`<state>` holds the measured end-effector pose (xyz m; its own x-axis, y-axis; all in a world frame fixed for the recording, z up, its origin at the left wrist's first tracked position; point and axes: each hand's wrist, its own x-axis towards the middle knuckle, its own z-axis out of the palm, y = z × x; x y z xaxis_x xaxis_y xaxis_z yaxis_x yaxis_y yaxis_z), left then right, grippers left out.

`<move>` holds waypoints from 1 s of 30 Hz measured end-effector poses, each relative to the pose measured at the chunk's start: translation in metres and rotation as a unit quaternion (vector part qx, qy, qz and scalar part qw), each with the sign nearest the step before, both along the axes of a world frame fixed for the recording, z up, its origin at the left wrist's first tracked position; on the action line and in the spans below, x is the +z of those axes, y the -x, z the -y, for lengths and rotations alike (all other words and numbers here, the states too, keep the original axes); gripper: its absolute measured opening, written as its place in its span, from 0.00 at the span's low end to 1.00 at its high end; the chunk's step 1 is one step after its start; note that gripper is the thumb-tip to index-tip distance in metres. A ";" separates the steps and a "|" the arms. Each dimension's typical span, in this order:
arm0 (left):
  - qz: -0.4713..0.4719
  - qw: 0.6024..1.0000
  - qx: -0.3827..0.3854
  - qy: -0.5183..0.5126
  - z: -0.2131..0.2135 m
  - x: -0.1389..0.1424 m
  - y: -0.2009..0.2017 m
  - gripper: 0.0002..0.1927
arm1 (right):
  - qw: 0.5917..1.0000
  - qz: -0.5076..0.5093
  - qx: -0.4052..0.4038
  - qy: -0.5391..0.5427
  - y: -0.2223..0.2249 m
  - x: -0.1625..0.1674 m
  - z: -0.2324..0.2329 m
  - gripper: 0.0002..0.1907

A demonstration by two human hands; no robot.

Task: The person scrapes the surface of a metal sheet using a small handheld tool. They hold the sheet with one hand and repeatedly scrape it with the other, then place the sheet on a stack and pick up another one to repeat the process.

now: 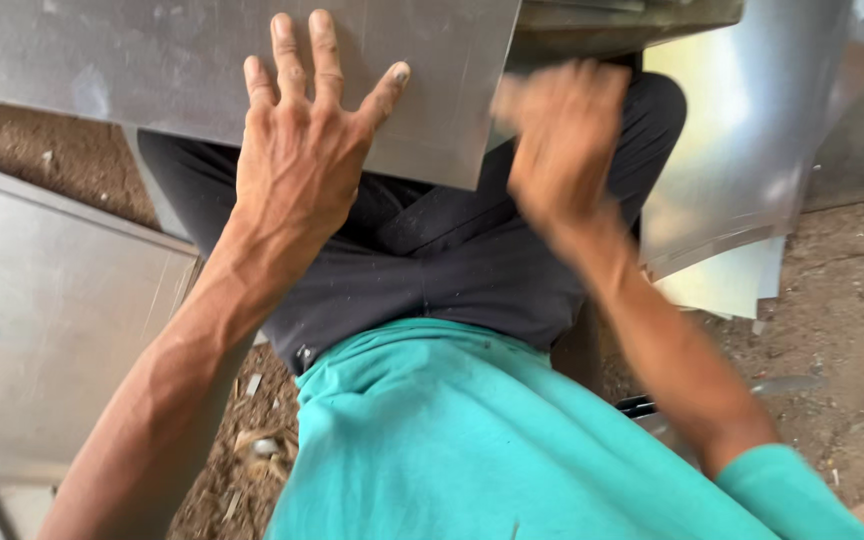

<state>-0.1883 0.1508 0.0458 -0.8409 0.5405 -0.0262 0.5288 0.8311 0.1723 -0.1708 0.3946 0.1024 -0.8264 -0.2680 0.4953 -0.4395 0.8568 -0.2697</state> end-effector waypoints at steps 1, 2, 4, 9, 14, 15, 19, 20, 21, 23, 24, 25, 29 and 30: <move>0.001 1.000 0.002 0.008 -0.002 0.006 0.003 0.41 | 1.000 0.001 0.001 0.002 -0.012 0.002 0.002 0.07; -0.025 1.000 0.006 -0.006 -0.001 0.013 0.005 0.39 | 1.000 -0.002 0.009 0.011 -0.021 0.001 0.006 0.08; -0.068 0.997 0.010 -0.018 0.001 0.024 0.007 0.34 | 0.999 -0.040 0.028 0.018 -0.011 -0.008 0.007 0.09; 0.004 1.000 -0.005 -0.029 0.006 -0.004 0.005 0.40 | 0.879 0.063 0.029 0.471 0.004 -0.042 -0.006 0.06; -0.036 0.998 -0.060 0.006 0.020 -0.008 0.000 0.37 | 0.961 0.117 0.121 0.218 -0.078 -0.052 -0.008 0.06; -0.023 0.993 -0.104 0.042 0.028 0.008 -0.001 0.40 | 0.987 0.097 0.125 0.020 -0.094 -0.052 -0.016 0.08; 0.140 0.946 -0.131 0.260 0.077 0.089 0.016 0.53 | 0.811 0.261 -0.198 0.484 -0.094 -0.041 -0.067 0.12; 0.143 0.948 -0.118 0.260 0.086 0.102 0.020 0.49 | 0.816 0.259 -0.194 0.479 -0.087 -0.035 -0.076 0.14; 0.141 0.950 -0.108 0.256 0.086 0.106 0.022 0.46 | 0.823 0.252 -0.192 0.471 -0.077 -0.030 -0.083 0.15; 0.129 0.986 -0.073 0.079 0.077 0.096 0.019 0.48 | 0.845 0.246 -0.153 0.450 -0.060 -0.022 -0.083 0.17; 0.130 0.990 -0.043 -0.011 0.067 0.083 0.010 0.51 | 0.853 0.253 -0.128 0.437 -0.054 -0.019 -0.079 0.18; 0.090 0.995 -0.017 -0.028 0.053 0.063 0.002 0.52 | 0.898 0.216 -0.086 0.374 -0.047 -0.018 -0.073 0.16; -0.031 0.999 0.009 0.020 0.040 0.005 -0.027 0.42 | 0.983 0.068 0.068 0.159 -0.005 -0.024 -0.044 0.11; -0.009 1.000 0.005 0.025 0.043 0.002 -0.032 0.42 | 0.988 0.035 0.091 0.116 0.012 -0.025 -0.039 0.10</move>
<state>-0.1564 0.1076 0.0477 -0.8465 0.5310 -0.0382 0.5234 0.8433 0.1221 -0.1828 0.4333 0.0776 -0.8097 -0.3008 0.5040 -0.5534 0.6773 -0.4848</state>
